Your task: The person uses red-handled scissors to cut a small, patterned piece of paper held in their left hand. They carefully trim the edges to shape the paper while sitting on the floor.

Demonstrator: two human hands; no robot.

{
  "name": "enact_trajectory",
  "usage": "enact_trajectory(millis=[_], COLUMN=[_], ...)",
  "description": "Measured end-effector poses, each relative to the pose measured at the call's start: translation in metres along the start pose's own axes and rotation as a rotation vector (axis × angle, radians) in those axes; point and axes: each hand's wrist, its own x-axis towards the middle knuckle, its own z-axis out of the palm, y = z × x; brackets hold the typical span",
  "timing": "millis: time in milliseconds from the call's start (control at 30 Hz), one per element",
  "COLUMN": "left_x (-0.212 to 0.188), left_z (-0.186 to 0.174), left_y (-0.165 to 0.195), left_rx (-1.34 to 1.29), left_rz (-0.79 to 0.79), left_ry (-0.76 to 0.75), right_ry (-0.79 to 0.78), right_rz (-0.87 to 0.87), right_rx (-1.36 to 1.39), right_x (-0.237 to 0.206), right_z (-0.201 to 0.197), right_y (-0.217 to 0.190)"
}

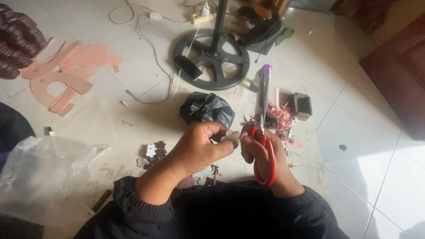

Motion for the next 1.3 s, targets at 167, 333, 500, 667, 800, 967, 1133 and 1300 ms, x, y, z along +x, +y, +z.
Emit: enact_trajectory(millis=[167, 333, 500, 667, 800, 967, 1133, 1300], left_x=[0.003, 0.009, 0.016, 0.016, 0.014, 0.014, 0.014, 0.013], left_z=[0.004, 0.006, 0.003, 0.005, 0.005, 0.002, 0.002, 0.001], left_y=[-0.004, -0.018, -0.022, -0.02, -0.018, -0.017, -0.019, -0.021], left_rx=[0.026, -0.124, -0.42, -0.496, -0.515, -0.437, -0.455, -0.417], left_rz=[0.04, 0.132, 0.096, 0.122, 0.179, 0.121, 0.147, 0.185], left_ry=[0.007, 0.028, 0.174, 0.277, 0.286, 0.332, 0.318, 0.314], right_ry=[-0.018, -0.027, -0.181, -0.234, -0.202, -0.206, -0.195, -0.139], right_rz=[-0.083, -0.041, 0.072, 0.118, 0.152, 0.064, 0.037, 0.06], right_rx=[-0.001, -0.003, -0.089, -0.318, -0.423, -0.468, -0.481, -0.452], right_x=[0.001, 0.002, -0.002, -0.009, -0.008, -0.006, -0.004, -0.005], right_z=[0.0, -0.003, 0.003, 0.009, 0.01, 0.009, 0.008, 0.009], right_y=[0.012, 0.009, -0.006, -0.018, -0.018, -0.014, -0.007, 0.002])
